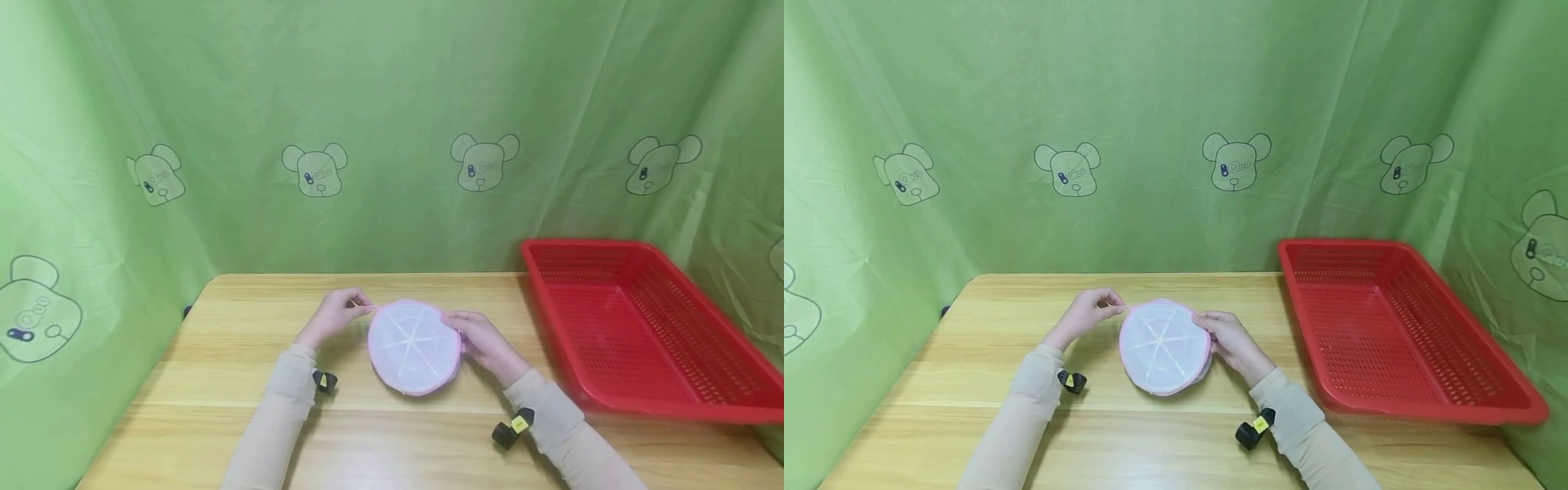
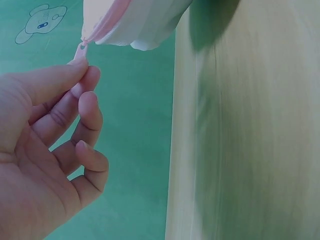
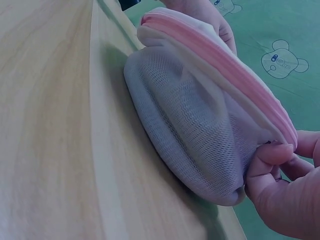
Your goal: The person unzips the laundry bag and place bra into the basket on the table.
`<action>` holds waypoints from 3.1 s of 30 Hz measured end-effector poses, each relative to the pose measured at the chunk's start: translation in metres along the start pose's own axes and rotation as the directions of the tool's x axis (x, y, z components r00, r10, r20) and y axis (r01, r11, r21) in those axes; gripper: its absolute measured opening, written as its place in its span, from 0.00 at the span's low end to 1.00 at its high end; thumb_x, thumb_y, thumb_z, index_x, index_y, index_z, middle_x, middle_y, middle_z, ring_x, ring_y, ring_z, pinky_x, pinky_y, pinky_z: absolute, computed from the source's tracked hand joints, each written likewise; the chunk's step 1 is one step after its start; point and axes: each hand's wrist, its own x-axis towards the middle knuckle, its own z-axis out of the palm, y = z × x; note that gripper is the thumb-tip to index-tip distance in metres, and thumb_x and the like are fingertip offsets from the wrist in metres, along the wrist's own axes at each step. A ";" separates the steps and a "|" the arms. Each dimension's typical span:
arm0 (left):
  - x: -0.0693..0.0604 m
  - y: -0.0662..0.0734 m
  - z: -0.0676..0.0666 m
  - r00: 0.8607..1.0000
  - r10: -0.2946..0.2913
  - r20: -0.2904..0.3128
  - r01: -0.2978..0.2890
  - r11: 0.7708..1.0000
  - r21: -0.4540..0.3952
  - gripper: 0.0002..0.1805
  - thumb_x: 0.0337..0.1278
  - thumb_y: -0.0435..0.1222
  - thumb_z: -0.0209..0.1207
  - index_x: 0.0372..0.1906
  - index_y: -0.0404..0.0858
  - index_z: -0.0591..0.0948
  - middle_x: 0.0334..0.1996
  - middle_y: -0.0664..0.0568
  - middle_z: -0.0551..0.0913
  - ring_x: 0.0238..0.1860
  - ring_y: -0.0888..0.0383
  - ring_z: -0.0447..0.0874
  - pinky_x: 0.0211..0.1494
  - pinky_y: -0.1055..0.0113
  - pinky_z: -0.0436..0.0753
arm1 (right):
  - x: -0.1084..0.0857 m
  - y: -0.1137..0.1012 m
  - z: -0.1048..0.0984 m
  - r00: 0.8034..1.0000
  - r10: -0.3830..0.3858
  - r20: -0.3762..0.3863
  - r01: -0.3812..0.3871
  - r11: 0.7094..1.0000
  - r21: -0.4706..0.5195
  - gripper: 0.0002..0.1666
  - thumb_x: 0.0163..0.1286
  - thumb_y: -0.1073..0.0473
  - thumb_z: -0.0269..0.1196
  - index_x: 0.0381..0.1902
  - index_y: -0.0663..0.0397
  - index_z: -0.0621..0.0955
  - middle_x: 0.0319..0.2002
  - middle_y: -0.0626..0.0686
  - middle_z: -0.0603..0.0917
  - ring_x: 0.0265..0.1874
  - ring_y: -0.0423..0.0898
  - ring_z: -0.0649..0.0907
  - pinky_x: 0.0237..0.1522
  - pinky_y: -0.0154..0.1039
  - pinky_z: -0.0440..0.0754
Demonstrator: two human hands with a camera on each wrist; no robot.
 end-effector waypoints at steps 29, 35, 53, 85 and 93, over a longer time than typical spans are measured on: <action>0.001 -0.004 -0.001 1.000 0.020 0.011 -0.020 0.999 0.026 0.03 0.58 0.36 0.64 0.35 0.41 0.83 0.35 0.50 0.85 0.36 0.58 0.80 0.44 0.66 0.81 | 0.001 -0.001 0.002 0.993 -0.032 -0.110 0.046 0.991 0.129 0.08 0.73 0.65 0.54 0.38 0.55 0.82 0.31 0.43 0.85 0.33 0.35 0.84 0.41 0.27 0.84; 0.002 -0.005 0.000 1.000 0.009 0.017 -0.010 1.000 0.029 0.02 0.58 0.35 0.64 0.34 0.41 0.83 0.35 0.50 0.85 0.37 0.58 0.80 0.45 0.66 0.80 | 0.003 0.000 0.003 0.991 -0.035 -0.132 0.052 0.991 0.127 0.07 0.72 0.66 0.55 0.40 0.58 0.81 0.31 0.43 0.85 0.33 0.35 0.84 0.41 0.27 0.84; 0.003 -0.006 0.000 0.999 0.024 0.035 -0.025 1.000 0.014 0.02 0.58 0.34 0.64 0.34 0.40 0.83 0.35 0.50 0.85 0.38 0.58 0.80 0.47 0.66 0.80 | 0.003 -0.001 0.002 0.986 -0.022 -0.165 0.048 0.987 0.153 0.23 0.74 0.65 0.53 0.61 0.74 0.69 0.32 0.42 0.85 0.35 0.34 0.85 0.43 0.27 0.84; -0.002 -0.005 -0.009 0.977 0.045 0.207 -0.033 0.997 -0.064 0.03 0.57 0.33 0.64 0.36 0.39 0.83 0.35 0.49 0.86 0.39 0.60 0.81 0.51 0.64 0.81 | 0.001 -0.002 0.002 0.986 0.005 -0.164 0.039 0.964 0.264 0.27 0.73 0.65 0.55 0.66 0.72 0.64 0.33 0.43 0.86 0.36 0.36 0.86 0.46 0.30 0.84; -0.004 -0.005 -0.011 0.967 0.054 0.248 -0.039 0.997 -0.067 0.02 0.57 0.31 0.63 0.36 0.39 0.83 0.38 0.43 0.87 0.40 0.57 0.83 0.53 0.62 0.80 | 0.001 -0.002 0.001 0.984 -0.006 -0.176 0.052 0.965 0.256 0.31 0.74 0.63 0.54 0.69 0.74 0.60 0.33 0.42 0.86 0.37 0.35 0.86 0.46 0.29 0.84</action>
